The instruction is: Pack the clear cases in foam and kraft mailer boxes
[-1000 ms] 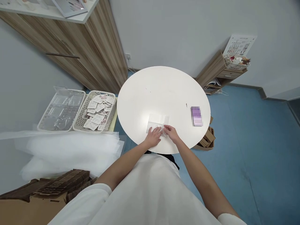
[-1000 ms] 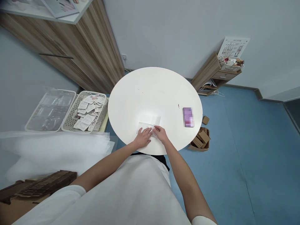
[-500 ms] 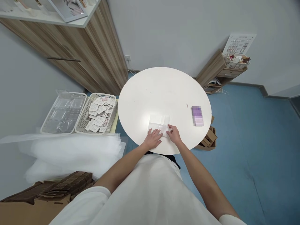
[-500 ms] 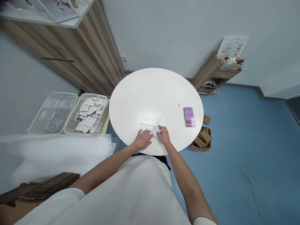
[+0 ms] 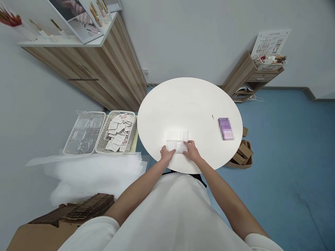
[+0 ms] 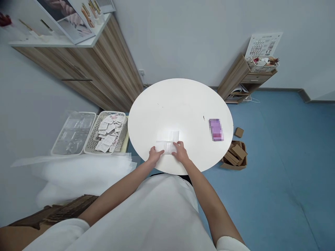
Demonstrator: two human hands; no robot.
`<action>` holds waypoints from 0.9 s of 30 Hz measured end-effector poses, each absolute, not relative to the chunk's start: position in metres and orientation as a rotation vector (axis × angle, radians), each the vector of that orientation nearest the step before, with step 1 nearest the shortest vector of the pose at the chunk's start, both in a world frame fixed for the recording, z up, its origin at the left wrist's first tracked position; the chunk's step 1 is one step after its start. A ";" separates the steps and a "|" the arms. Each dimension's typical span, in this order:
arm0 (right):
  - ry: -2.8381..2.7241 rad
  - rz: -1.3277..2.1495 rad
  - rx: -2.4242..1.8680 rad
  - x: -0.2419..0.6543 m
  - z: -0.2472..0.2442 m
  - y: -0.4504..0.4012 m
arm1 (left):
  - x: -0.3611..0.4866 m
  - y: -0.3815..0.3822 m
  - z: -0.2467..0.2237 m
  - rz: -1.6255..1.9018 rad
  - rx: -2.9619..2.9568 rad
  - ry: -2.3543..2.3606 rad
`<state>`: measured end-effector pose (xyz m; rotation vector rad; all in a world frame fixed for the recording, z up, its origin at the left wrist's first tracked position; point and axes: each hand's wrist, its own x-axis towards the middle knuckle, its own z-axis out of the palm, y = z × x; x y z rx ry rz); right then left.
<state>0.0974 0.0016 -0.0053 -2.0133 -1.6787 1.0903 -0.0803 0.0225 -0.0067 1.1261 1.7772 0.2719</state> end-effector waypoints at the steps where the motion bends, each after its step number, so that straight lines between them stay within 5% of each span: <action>1: -1.662 1.107 -1.988 0.095 -0.006 0.001 | -0.080 0.025 -0.006 0.267 1.066 1.755; 27: -1.330 1.096 -2.010 0.086 -0.009 0.005 | -0.044 0.016 0.006 0.397 1.396 1.336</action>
